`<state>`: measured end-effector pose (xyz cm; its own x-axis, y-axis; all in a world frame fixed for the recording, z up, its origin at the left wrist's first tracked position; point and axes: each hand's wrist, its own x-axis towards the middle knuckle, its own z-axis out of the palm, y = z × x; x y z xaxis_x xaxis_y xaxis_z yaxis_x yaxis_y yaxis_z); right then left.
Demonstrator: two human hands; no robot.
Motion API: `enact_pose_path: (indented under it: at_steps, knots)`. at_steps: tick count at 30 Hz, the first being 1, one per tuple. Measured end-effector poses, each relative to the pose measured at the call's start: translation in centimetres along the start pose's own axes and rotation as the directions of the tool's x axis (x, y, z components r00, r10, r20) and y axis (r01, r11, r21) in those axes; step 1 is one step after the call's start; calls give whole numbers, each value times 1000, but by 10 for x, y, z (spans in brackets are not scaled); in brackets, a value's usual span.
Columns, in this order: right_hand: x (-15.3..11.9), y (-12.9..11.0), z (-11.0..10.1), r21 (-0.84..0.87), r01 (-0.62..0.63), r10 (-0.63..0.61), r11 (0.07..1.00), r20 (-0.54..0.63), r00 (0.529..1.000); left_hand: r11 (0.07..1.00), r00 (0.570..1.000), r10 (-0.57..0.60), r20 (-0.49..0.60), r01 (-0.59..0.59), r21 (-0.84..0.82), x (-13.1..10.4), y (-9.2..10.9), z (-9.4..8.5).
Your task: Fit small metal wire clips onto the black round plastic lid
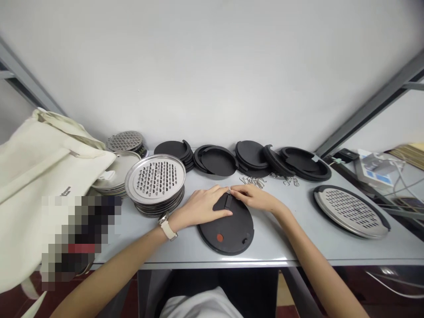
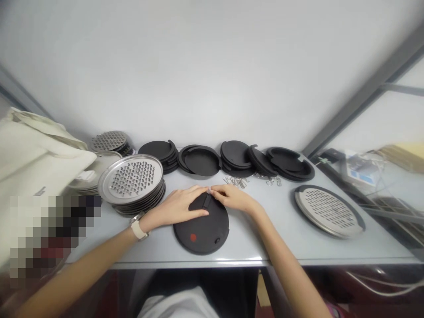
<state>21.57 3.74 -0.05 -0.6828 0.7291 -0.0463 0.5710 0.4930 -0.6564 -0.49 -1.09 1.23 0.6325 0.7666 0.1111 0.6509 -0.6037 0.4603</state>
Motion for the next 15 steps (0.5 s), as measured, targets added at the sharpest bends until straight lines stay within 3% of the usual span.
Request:
enact_pose_path:
  at_steps: [6, 15]
  knots:
    - [-3, -1, 1, 25, 0, 0, 1000, -30, 1000, 972, 995, -58, -75, 74, 222, -1, 16, 8]
    - [-3, -1, 1, 96, 14, -8, 995, -60, 998, 950, 996, -26, -85, 51, 309, -2, 17, 10]
